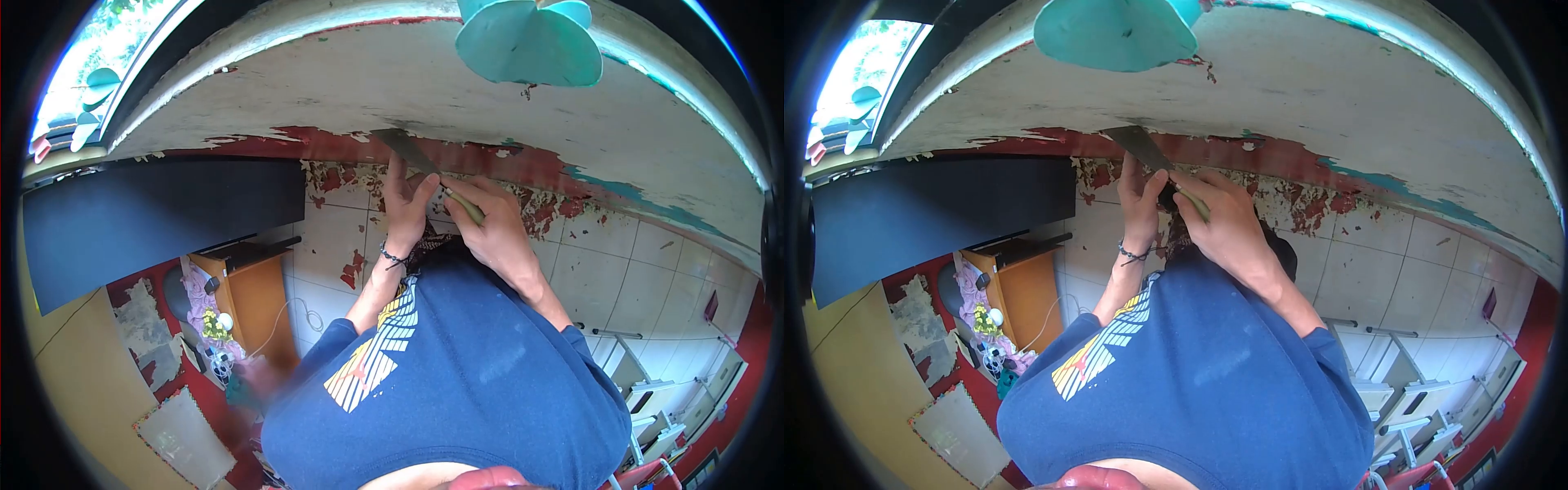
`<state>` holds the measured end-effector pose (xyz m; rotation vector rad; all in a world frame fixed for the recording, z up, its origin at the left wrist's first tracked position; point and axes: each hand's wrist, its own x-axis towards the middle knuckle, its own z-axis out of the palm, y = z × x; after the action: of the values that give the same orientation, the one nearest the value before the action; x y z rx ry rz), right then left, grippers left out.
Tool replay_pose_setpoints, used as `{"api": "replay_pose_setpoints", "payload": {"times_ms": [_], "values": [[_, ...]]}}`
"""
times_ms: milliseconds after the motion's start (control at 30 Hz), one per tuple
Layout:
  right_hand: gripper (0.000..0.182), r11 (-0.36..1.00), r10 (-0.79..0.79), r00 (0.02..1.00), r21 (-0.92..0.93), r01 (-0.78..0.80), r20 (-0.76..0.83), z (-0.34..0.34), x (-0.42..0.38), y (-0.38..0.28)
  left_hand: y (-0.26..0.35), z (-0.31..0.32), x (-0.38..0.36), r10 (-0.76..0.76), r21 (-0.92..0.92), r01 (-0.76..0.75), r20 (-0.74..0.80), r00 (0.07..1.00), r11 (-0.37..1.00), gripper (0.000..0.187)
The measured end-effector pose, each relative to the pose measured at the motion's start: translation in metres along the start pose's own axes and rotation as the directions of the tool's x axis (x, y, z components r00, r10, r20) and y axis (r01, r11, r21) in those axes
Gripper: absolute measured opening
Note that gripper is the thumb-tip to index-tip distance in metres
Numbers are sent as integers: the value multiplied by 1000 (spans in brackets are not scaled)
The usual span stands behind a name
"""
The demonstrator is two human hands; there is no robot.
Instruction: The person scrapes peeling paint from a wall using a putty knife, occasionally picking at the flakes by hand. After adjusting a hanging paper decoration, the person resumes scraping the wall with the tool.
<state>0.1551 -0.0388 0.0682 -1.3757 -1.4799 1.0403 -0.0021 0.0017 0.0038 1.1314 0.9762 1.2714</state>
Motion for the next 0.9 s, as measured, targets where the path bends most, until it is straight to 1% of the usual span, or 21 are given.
{"api": "replay_pose_setpoints", "payload": {"times_ms": [33, 100, 133, 200, 300, 367, 433, 500, 600, 633, 700, 733, 800, 867, 900], "values": [[32, 1000, 1, 1000, -29, -1, 3, -2, -2, -5, 1, -1, -2, 0, -1, 0, -2, 1000, 1000, 72], [32, 998, -13, 1000, -56, 13, 0, -2, 0, -9, 9, -3, 0, -19, 20, 18, 69, 997, 1000, 72], [32, 999, 2, 1000, -37, -2, 2, -2, 1, -7, 11, -1, 2, -12, 21, 10, 66, 998, 1000, 72], [32, 1000, 21, 1000, -23, -20, 9, -1, 3, -5, 11, 4, 1, -32, 10, 32, -18, 999, 999, 73], [32, 1000, 8, 1000, -1, -8, 2, -2, 1, -6, 5, 2, -1, -36, -18, 35, -19, 999, 999, 73], [32, 998, 11, 1000, -55, -11, -9, -3, -2, -15, 6, 0, -1, -31, -1, 31, 9, 999, 1000, 73], [32, 998, 17, 1000, -57, -17, 1, -4, 5, -16, 7, -1, 2, -32, 12, 32, 25, 999, 999, 73], [32, 997, 44, 999, -65, -43, 15, -4, 5, -16, 7, 1, 0, -47, -21, 47, 11, 999, 999, 73], [32, 998, 22, 1000, -66, -21, 14, -5, 4, -16, 15, 4, 0, -84, -43, 85, 18, 996, 996, 72], [32, 997, 19, 1000, -74, -18, 12, -5, 3, -17, 13, 3, 2, -73, -40, 74, 24, 997, 996, 72], [32, 996, 16, 1000, -85, -15, 12, -4, 7, -16, 7, 1, 3, -30, 7, 30, -14, 999, 1000, 73], [32, 996, 19, 1000, -84, -17, 23, -4, 9, -12, 5, 1, 3, -34, 3, 34, -14, 999, 999, 73], [32, 996, 35, 999, -89, -31, 37, -6, 4, -12, 4, 3, -2, -87, -74, 85, -26, 996, 994, 74], [31, 987, 53, 998, -156, -45, 46, -8, 3, -21, 10, 5, -4, -117, -66, 116, -16, 993, 991, 74], [31, 987, 43, 998, -155, -36, 39, -8, 4, -22, 12, 5, -2, -145, -54, 144, -10, 989, 988, 74]]}}
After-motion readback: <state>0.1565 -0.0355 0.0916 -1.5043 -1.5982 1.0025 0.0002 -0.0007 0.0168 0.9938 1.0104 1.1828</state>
